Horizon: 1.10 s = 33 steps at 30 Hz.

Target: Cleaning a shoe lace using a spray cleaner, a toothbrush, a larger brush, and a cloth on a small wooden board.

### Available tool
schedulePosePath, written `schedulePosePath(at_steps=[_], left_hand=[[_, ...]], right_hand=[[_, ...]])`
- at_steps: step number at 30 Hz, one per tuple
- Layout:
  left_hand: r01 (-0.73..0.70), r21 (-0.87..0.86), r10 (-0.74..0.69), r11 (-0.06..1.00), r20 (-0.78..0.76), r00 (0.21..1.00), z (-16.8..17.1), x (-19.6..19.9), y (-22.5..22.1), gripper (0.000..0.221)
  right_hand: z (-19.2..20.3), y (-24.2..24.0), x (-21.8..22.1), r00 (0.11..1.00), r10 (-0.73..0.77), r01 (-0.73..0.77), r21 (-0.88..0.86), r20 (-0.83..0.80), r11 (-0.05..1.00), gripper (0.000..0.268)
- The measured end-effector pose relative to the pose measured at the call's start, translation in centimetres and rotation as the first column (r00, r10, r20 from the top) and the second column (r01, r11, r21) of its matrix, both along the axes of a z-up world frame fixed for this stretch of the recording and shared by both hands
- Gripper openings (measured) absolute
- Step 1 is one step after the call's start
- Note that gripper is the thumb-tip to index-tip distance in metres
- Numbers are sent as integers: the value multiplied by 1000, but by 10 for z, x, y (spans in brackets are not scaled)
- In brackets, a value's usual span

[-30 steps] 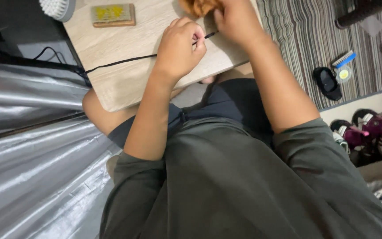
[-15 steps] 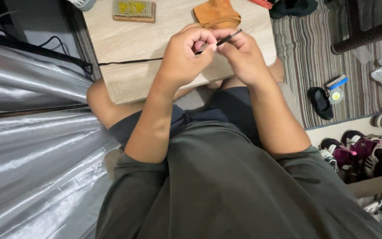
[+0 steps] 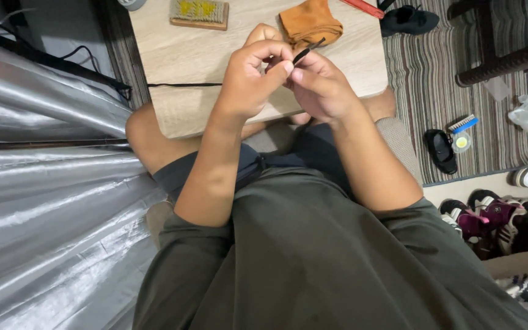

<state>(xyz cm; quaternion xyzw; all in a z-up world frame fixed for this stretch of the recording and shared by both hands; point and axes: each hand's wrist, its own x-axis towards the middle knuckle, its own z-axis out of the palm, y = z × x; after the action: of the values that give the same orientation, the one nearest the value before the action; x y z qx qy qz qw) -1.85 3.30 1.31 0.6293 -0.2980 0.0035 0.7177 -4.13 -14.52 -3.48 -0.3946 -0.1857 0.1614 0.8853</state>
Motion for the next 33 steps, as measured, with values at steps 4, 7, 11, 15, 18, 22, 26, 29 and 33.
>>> schedulePosePath(at_steps=[4, 7, 11, 15, 18, 22, 26, 29, 33], left_hand=[[46, -63, -48, 997, -43, 998, -5, 1, 3, 8], [112, -137, -129, 984, -120, 984, -7, 1, 5, 7], [57, -32, -58, 998, -42, 997, 0, -9, 12, 21], [18, 60, -13, 998, -90, 996, 8, -23, 22, 37], [-6, 11, 8, 1000, -193, 981, 13, -31, 24, 24], [-71, 50, 81, 996, -235, 969, 22, -37, 27, 13], [8, -100, -37, 995, -293, 955, 26, -40, 36, 26], [-255, 161, 266, 953, -46, 963, 53, -46, 44, 57], [-216, 527, 10, 822, 366, 931, 84, -44, 56, 32]], right_hand=[[-4, 1, 2, 999, -12, 12, 15, -36, 1000, 7], [9, 3, 0, 997, -15, 17, 25, -71, 1000, 6], [18, -3, 2, 993, -99, 90, -131, -63, 987, 6], [41, -11, -6, 981, -166, 194, -525, 99, 829, 3], [67, -8, -16, 963, -137, 260, -660, 233, 705, 2], [96, -2, -26, 964, -102, 256, -752, 245, 608, 1], [89, -6, -24, 914, -48, 357, -745, 402, 564, 2], [92, -7, -28, 915, -19, 339, -741, 404, 579, 2], [106, -3, -33, 967, 31, 165, -717, 252, 677, 6]])
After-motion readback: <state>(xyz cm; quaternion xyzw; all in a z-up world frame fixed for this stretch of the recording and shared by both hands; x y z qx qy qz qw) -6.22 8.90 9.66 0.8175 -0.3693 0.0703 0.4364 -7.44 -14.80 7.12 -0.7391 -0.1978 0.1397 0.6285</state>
